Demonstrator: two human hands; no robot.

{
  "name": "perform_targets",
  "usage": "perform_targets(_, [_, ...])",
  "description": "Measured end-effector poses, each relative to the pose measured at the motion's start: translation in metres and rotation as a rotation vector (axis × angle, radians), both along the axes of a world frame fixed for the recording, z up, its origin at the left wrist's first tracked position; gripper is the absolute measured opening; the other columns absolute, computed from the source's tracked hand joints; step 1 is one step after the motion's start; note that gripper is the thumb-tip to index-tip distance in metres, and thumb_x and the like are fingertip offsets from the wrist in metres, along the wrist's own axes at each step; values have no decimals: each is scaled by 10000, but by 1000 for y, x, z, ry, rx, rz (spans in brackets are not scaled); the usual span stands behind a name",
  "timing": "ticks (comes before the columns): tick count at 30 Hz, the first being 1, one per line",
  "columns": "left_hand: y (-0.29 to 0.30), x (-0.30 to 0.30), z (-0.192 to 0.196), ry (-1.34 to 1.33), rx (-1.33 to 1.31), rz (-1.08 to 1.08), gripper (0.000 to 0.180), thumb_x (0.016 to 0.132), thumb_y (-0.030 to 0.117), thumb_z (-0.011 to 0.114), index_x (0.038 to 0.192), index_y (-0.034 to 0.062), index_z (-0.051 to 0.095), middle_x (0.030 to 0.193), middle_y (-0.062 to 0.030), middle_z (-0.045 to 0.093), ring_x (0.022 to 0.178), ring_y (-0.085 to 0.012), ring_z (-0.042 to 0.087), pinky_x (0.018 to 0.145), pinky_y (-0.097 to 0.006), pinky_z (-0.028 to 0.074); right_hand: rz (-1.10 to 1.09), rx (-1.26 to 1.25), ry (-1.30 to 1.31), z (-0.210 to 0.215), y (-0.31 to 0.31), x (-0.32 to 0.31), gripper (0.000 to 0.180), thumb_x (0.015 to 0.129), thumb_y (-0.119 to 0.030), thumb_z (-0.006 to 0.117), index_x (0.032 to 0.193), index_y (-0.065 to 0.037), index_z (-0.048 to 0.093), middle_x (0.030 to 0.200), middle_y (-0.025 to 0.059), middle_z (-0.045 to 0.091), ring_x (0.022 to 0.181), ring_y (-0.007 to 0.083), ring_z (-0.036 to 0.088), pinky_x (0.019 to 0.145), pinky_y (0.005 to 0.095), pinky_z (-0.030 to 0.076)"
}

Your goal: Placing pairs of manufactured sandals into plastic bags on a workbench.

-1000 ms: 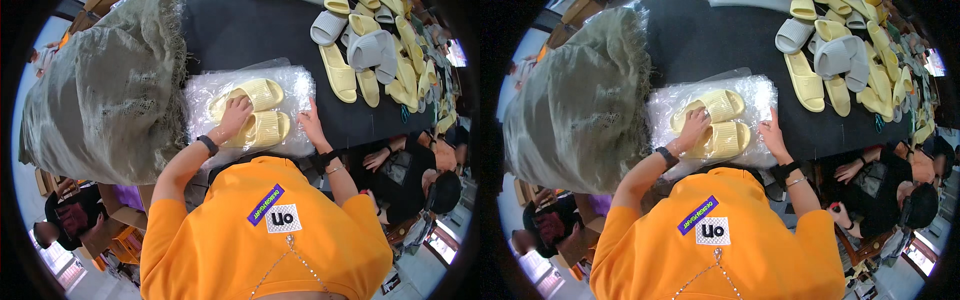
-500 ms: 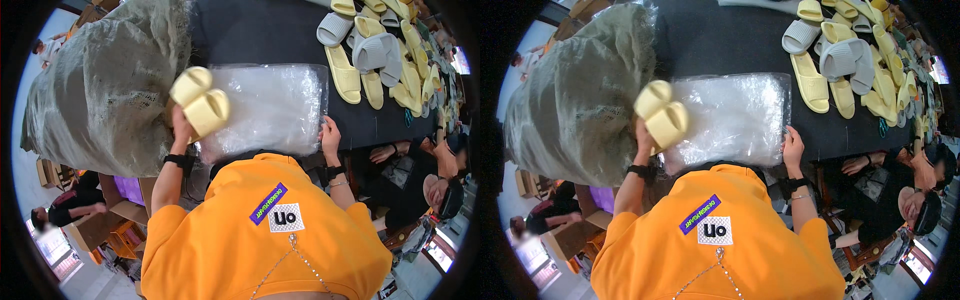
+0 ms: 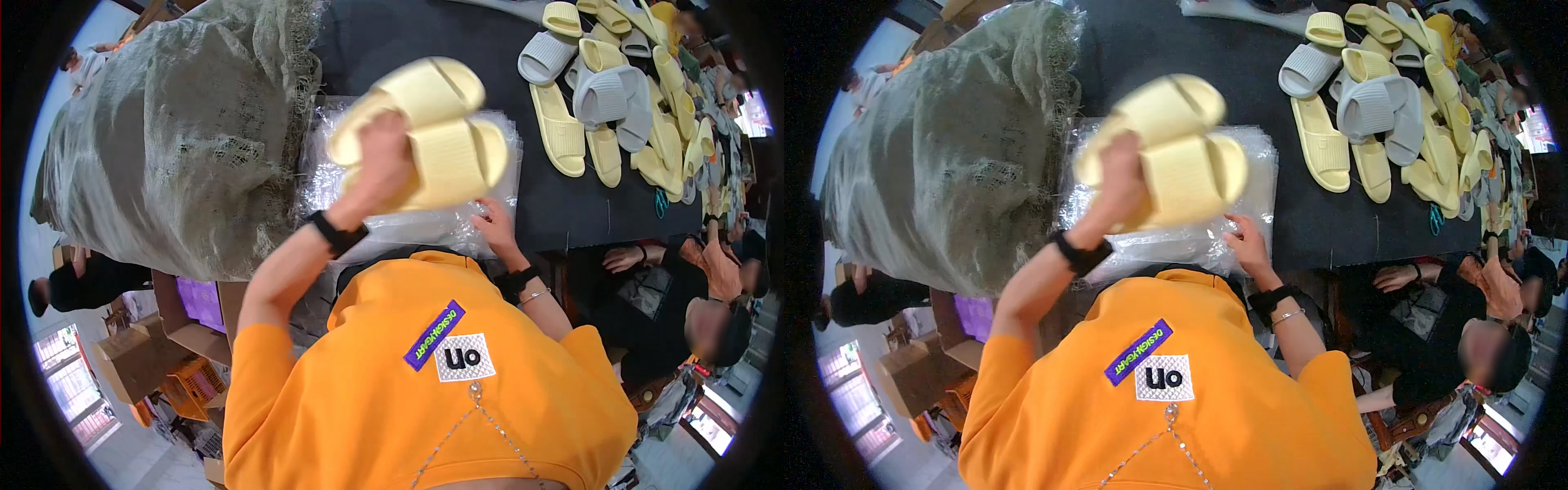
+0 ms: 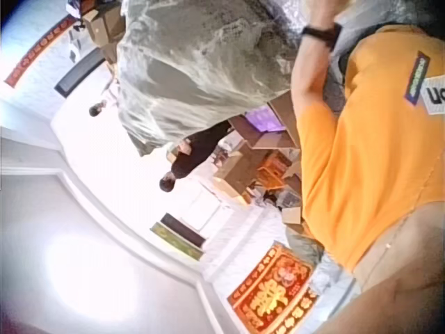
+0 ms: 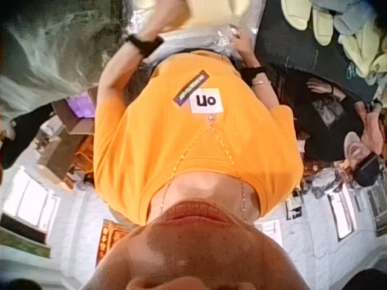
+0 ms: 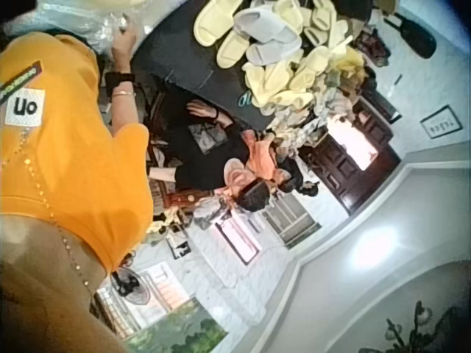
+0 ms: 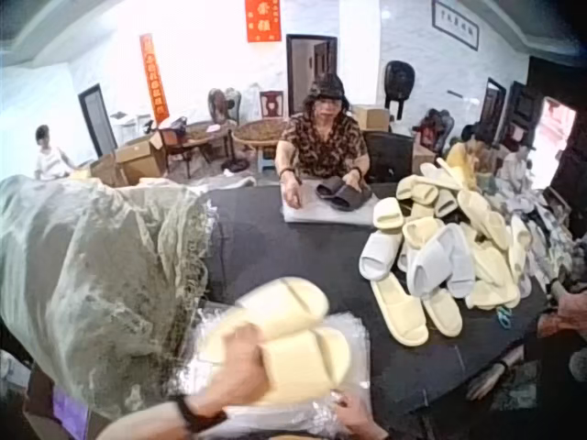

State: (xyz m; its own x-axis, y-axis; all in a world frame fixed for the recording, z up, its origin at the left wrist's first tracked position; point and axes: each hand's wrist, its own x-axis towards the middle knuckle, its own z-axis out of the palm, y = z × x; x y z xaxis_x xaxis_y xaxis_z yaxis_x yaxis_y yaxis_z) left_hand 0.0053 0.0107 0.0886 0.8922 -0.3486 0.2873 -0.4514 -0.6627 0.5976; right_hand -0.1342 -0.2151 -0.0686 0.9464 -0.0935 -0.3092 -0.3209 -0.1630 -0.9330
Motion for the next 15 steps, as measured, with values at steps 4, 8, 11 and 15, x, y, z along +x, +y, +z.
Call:
perform_targets(4, [-55,-13,-111,-127,238,-49,235,718,137,548,939,58,558,1054,-103,533,1034,-282,464,830,-472,330,7,-95,-98,-13,6,-1,330,761,-54,577,1088,-13,575,906,90,609,734,151,546,694,281,443])
perform_targets(8, [-38,32,-140,-100,408,85,225,743,133,528,958,94,584,1004,-78,544,1029,-256,474,823,-477,340,15,-210,-11,9,8,-2,281,813,-87,528,1081,-21,580,785,135,584,727,176,560,660,305,440])
perform_targets(11, [17,77,-135,3,549,291,211,770,174,537,967,116,586,1041,-57,551,1044,-255,478,831,-505,338,40,-274,-14,21,5,-4,288,846,-132,514,1114,-41,570,864,107,572,750,162,562,661,296,458])
perform_targets(15, [58,104,-96,-243,521,355,205,750,189,558,932,96,577,1037,-39,546,994,-261,460,741,-464,325,-5,280,301,46,5,-15,404,881,-212,506,1256,-78,440,983,91,532,791,169,568,671,289,483])
